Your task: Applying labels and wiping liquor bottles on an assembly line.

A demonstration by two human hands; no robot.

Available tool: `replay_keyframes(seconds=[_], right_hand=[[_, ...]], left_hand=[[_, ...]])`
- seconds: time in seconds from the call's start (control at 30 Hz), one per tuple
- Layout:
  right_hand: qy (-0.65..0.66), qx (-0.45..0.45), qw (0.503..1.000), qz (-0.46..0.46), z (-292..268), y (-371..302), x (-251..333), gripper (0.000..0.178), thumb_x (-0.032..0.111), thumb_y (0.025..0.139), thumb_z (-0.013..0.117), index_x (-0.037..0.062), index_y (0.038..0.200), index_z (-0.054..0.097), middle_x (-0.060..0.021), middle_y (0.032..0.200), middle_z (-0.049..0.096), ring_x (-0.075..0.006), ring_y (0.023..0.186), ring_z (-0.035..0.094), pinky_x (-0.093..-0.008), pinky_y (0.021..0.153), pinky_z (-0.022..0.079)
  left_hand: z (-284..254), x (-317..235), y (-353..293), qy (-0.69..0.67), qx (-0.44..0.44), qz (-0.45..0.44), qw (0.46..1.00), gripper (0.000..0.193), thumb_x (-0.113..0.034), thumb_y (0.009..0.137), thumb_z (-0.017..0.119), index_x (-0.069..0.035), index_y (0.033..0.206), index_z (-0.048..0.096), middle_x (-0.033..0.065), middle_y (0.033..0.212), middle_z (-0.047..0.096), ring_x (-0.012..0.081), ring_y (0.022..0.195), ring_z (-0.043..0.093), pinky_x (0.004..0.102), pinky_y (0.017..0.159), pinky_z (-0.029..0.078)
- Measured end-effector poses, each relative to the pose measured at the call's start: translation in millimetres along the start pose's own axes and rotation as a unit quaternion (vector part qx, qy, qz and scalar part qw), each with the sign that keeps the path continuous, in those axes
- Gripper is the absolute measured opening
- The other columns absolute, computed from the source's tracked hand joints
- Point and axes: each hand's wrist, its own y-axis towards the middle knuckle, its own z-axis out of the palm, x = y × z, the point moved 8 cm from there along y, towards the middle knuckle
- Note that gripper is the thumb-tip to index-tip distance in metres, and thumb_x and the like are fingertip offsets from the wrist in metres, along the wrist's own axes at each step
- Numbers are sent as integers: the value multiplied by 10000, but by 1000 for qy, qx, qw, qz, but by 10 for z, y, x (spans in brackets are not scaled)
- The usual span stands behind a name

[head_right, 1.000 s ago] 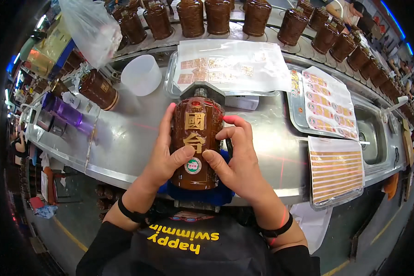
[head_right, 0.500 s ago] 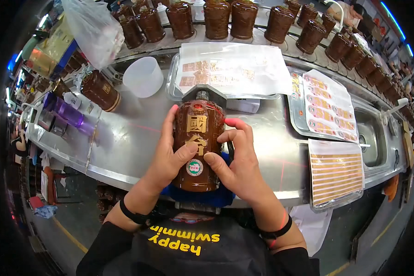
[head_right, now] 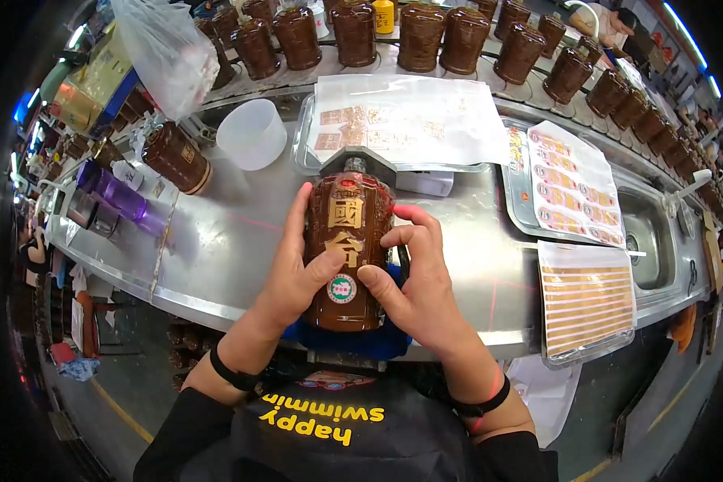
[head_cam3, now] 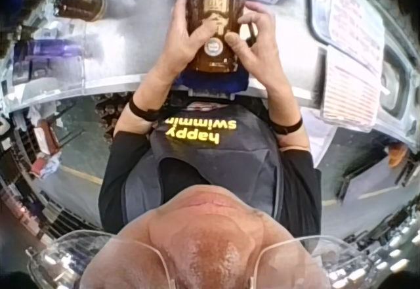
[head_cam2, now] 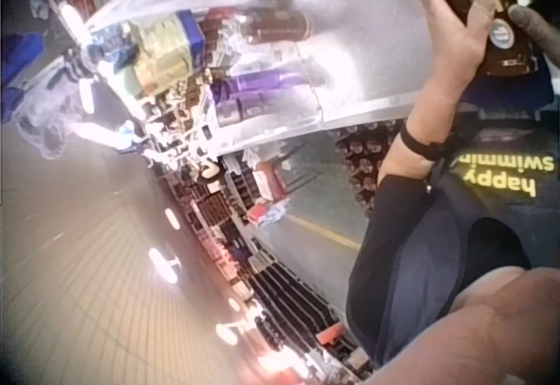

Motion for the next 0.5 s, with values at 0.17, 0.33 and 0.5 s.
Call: replay_keyframes(seconds=[0.17,0.33,0.5], right_hand=[[9,1,1000,0,4,-11,1,384,278,868,707,19,1053,494,-233,1302,429,-358,1222,437,-414,1012,368],[35,11,999,12,1,-72,-79,367,271,878,697,25,1060,496,-229,1308,431,-352,1225,438,-407,1012,369],[94,4,994,60,-1,-160,-192,330,236,886,686,31,1063,498,-220,1296,446,-311,1204,466,-391,990,394]], left_hand=[[3,28,13,-29,4,-28,999,937,-341,889,673,54,1496,78,225,1434,309,281,1325,376,381,1103,299],[-20,12,-19,16,-4,6,1000,991,-349,857,700,53,1498,59,258,1446,281,326,1354,327,409,1117,271],[18,-20,-44,99,5,1,995,1003,-326,838,714,50,1498,60,274,1442,272,356,1357,309,426,1123,256]])
